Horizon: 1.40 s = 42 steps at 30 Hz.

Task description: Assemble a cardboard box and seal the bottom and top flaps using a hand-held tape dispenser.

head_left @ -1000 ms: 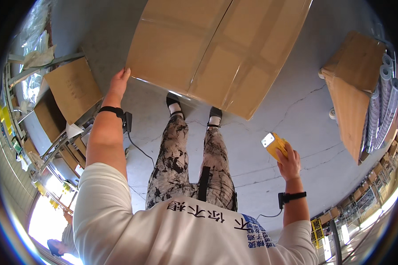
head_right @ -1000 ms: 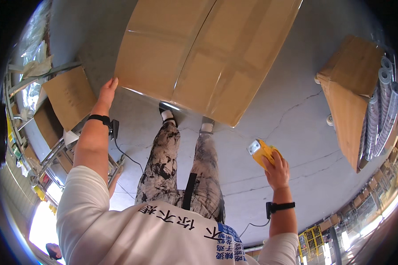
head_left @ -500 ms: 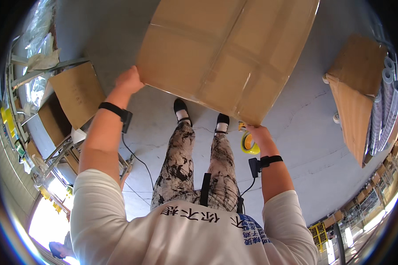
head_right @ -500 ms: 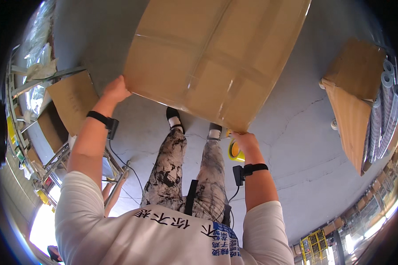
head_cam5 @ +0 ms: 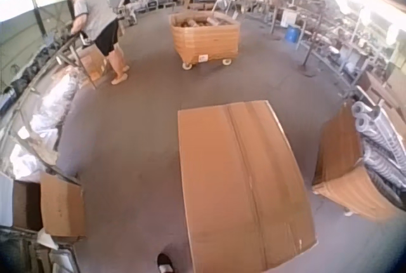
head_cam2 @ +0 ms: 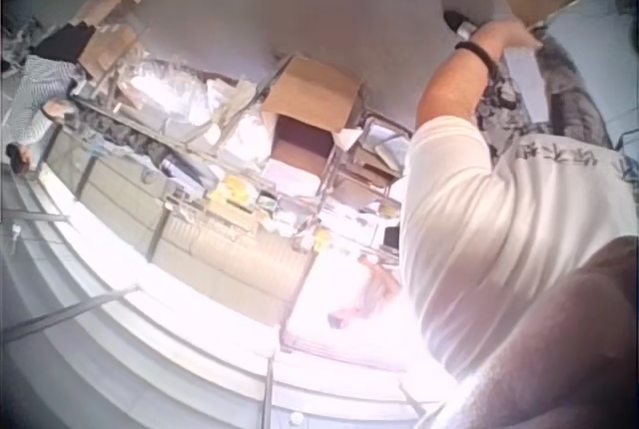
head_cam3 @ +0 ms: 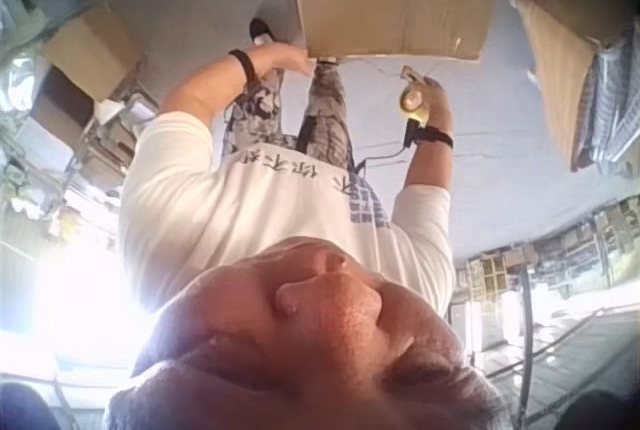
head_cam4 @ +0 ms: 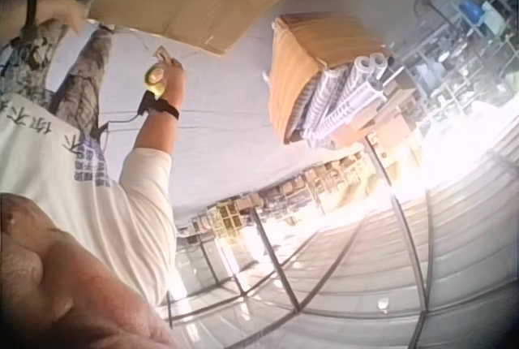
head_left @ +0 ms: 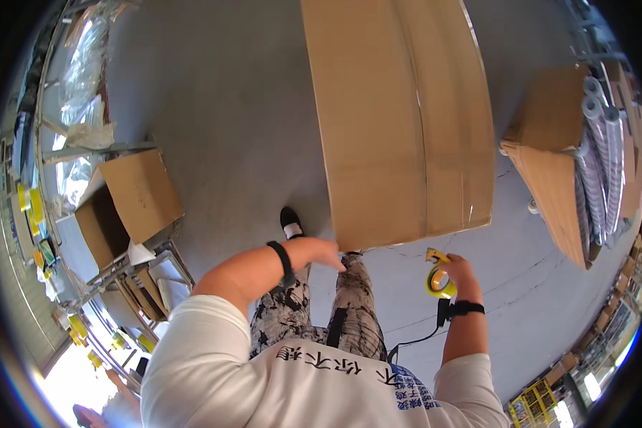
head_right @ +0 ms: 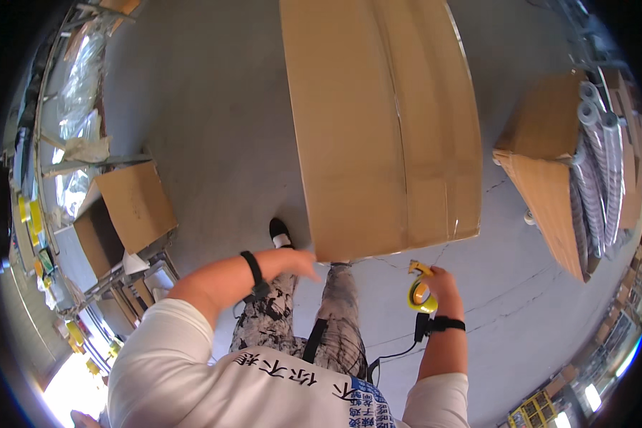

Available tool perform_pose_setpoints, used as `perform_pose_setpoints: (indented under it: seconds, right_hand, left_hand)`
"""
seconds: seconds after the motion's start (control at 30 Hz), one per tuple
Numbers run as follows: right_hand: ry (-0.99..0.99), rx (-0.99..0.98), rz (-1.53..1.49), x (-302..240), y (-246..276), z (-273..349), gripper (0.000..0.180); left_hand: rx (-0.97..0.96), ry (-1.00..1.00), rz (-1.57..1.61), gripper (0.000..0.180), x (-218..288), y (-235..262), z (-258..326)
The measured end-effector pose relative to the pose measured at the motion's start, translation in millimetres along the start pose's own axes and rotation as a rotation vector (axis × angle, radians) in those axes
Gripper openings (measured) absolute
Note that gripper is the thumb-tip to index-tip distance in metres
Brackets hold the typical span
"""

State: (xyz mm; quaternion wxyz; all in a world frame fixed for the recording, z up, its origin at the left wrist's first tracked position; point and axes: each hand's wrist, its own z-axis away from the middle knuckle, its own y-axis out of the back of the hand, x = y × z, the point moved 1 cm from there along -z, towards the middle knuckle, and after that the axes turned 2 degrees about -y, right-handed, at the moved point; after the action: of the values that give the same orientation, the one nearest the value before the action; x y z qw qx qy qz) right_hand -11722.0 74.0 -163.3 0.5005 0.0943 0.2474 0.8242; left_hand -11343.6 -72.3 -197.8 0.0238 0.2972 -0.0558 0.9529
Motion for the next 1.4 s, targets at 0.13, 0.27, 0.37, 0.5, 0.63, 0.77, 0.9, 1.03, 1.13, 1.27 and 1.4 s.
perform_pose_setpoints:
  seconds: [0.13,0.27,0.37,0.5,0.63,0.77,0.9,1.03,1.13,1.27,1.4]
  right_hand:
    - [0.026,-0.279,-0.888,-6,31,89,0.055]
    - [0.257,-0.418,-1.528,-36,39,150,0.064]
    - [0.508,-0.432,-1.515,-83,55,163,0.065]
    - [0.642,-0.116,-1.343,-145,65,152,0.064]
    - [0.978,0.361,-0.689,-205,74,120,0.062]
    - [0.927,0.531,-0.466,-281,88,81,0.062]
    - [0.879,0.579,-0.455,-362,93,52,0.060]
    - [0.884,0.564,-0.336,-435,102,21,0.056]
    - [0.872,0.490,-0.290,-461,89,18,0.059]
    - [0.727,0.521,-0.177,-440,66,17,0.059]
    - [0.648,0.542,-0.048,-425,53,4,0.058]
  left_hand:
    - [-0.154,-0.290,0.070,0.036,74,-7,-3]
    - [0.230,-0.230,0.346,0.047,148,57,59]
    - [0.252,-0.161,0.461,0.045,196,98,99]
    - [0.289,-0.073,0.576,0.051,249,143,131]
    - [0.219,-0.226,0.678,0.054,229,204,110]
    - [0.136,-0.145,0.906,0.048,191,285,78]
    - [0.158,-0.059,1.073,0.035,132,353,47]
    - [0.355,-0.054,0.113,0.031,130,453,58]
    - [0.595,-0.205,-0.114,0.038,86,537,53]
    - [0.898,0.041,-0.330,0.040,57,690,77]
    - [0.965,0.101,-0.441,0.040,70,735,59]
